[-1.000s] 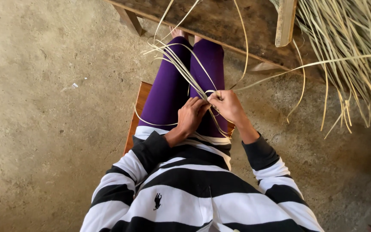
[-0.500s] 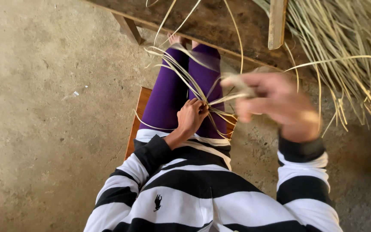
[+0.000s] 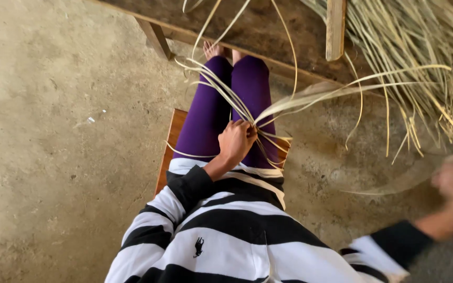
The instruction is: Bundling and weaving dried straw strands to create a broom
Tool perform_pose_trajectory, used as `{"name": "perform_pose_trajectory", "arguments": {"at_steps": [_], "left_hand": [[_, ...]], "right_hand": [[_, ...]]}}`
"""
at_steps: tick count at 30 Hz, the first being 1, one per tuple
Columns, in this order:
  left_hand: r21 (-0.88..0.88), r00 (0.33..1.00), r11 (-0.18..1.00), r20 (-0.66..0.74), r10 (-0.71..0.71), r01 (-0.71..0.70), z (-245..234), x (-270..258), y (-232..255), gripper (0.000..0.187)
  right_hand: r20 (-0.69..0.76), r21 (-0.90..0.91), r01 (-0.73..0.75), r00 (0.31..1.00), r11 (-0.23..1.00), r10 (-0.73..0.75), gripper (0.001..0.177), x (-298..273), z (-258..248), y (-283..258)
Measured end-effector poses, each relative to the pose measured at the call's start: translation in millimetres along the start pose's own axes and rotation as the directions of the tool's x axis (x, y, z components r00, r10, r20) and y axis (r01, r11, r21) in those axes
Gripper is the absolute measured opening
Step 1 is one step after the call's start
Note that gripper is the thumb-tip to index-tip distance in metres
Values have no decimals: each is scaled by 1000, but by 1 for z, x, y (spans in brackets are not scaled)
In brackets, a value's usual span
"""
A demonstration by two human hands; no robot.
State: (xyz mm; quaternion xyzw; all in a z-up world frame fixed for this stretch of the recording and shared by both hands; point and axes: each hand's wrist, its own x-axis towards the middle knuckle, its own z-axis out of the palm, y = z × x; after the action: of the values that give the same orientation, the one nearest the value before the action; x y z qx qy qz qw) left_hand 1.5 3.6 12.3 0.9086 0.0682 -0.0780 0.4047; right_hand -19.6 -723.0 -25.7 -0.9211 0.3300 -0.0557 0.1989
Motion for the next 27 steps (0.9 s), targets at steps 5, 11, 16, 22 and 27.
{"name": "perform_pose_trajectory", "arguments": {"at_steps": [5, 11, 16, 22, 27], "left_hand": [[107, 998, 994, -62, 22, -16, 12, 0, -6, 12], [118, 979, 990, -176, 102, -82, 18, -1, -12, 14], [39, 977, 994, -182, 106, -101, 6, -3, -9, 12], [-154, 997, 988, -73, 4, -15, 12, 0, -17, 15], [-361, 989, 925, -42, -140, 115, 11, 5, -14, 14]], "right_hand": [[24, -299, -32, 999, 954, 41, 45, -284, 5, -378], [34, 330, 826, 473, 457, -880, 23, -349, 139, -430], [-32, 52, 953, 301, 299, -953, 10, -328, 166, -446], [13, 34, 909, 416, 416, -909, 4, -351, 152, -445], [-100, -10, 888, 456, 459, -884, 13, -367, 167, -437]]}}
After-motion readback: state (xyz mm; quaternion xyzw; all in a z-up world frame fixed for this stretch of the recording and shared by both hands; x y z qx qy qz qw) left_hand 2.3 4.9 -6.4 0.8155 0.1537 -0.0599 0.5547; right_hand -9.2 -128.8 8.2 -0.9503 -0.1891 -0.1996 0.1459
